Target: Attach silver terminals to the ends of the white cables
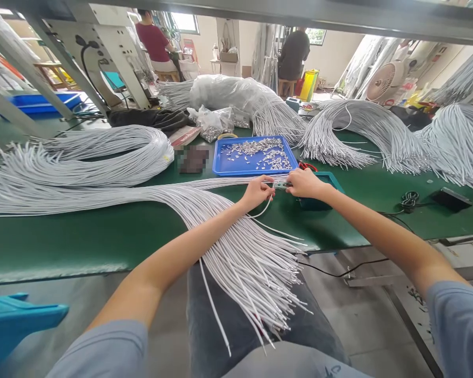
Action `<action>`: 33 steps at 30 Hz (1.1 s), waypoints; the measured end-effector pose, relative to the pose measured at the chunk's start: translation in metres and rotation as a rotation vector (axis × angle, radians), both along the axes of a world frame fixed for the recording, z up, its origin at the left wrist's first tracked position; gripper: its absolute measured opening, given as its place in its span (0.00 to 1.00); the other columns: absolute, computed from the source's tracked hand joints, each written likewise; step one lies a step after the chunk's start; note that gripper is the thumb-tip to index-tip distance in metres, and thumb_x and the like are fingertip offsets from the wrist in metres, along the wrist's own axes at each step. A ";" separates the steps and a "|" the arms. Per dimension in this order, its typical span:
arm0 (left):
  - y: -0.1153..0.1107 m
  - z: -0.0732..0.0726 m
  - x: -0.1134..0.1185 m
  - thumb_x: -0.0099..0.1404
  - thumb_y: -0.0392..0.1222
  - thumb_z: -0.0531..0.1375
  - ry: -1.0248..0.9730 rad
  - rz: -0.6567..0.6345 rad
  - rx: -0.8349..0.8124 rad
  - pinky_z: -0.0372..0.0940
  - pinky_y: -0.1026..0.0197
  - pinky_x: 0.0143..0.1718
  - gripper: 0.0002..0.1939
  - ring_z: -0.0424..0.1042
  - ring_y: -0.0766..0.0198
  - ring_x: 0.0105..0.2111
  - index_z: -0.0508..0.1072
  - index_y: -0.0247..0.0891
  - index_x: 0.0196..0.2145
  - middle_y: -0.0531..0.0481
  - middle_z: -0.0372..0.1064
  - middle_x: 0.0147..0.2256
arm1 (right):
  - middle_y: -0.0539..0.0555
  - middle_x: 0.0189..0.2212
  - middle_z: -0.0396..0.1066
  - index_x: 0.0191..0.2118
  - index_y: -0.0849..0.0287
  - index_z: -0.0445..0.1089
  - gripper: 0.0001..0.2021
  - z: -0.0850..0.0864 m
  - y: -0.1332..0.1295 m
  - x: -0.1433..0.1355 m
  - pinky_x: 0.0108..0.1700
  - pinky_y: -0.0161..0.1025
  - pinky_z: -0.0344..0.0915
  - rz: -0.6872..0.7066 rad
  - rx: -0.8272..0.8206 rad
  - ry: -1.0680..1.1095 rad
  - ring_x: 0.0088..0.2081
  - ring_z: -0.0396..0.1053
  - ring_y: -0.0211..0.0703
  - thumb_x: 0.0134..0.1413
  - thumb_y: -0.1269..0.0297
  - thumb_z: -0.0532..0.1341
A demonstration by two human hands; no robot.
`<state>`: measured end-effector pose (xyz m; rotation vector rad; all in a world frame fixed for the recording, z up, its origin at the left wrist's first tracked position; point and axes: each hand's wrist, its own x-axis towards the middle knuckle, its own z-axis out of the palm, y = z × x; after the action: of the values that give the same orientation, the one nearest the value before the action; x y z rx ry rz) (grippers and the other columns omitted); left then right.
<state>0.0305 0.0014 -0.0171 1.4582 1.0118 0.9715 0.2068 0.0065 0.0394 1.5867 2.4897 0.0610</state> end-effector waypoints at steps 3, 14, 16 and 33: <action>0.000 0.001 -0.001 0.58 0.29 0.63 -0.052 -0.010 -0.078 0.60 0.71 0.21 0.11 0.67 0.73 0.15 0.67 0.32 0.38 0.56 0.71 0.17 | 0.64 0.45 0.74 0.37 0.65 0.75 0.11 -0.001 -0.004 -0.001 0.46 0.48 0.59 0.008 0.021 0.010 0.51 0.69 0.58 0.56 0.64 0.58; 0.005 -0.004 -0.001 0.57 0.27 0.63 -0.044 -0.014 -0.136 0.57 0.70 0.19 0.10 0.66 0.72 0.15 0.66 0.31 0.36 0.54 0.71 0.16 | 0.63 0.40 0.76 0.33 0.64 0.76 0.10 -0.001 -0.005 -0.001 0.44 0.44 0.56 0.017 0.025 0.022 0.46 0.71 0.54 0.56 0.66 0.58; 0.005 -0.004 -0.001 0.57 0.28 0.62 -0.044 -0.016 -0.142 0.57 0.70 0.19 0.10 0.67 0.71 0.15 0.66 0.31 0.36 0.54 0.70 0.16 | 0.63 0.39 0.77 0.33 0.64 0.77 0.11 -0.002 -0.004 0.000 0.43 0.44 0.56 0.022 0.017 0.022 0.46 0.71 0.54 0.57 0.65 0.58; 0.002 -0.001 -0.006 0.56 0.28 0.61 -0.027 0.057 -0.124 0.59 0.70 0.20 0.10 0.66 0.72 0.15 0.69 0.31 0.37 0.55 0.70 0.17 | 0.65 0.48 0.73 0.56 0.65 0.70 0.21 -0.017 0.017 0.022 0.58 0.47 0.58 0.009 0.039 0.354 0.53 0.66 0.53 0.62 0.71 0.48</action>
<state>0.0246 0.0031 -0.0183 1.3170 1.0797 0.9492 0.2289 0.0233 0.0225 1.7329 2.7700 -0.1884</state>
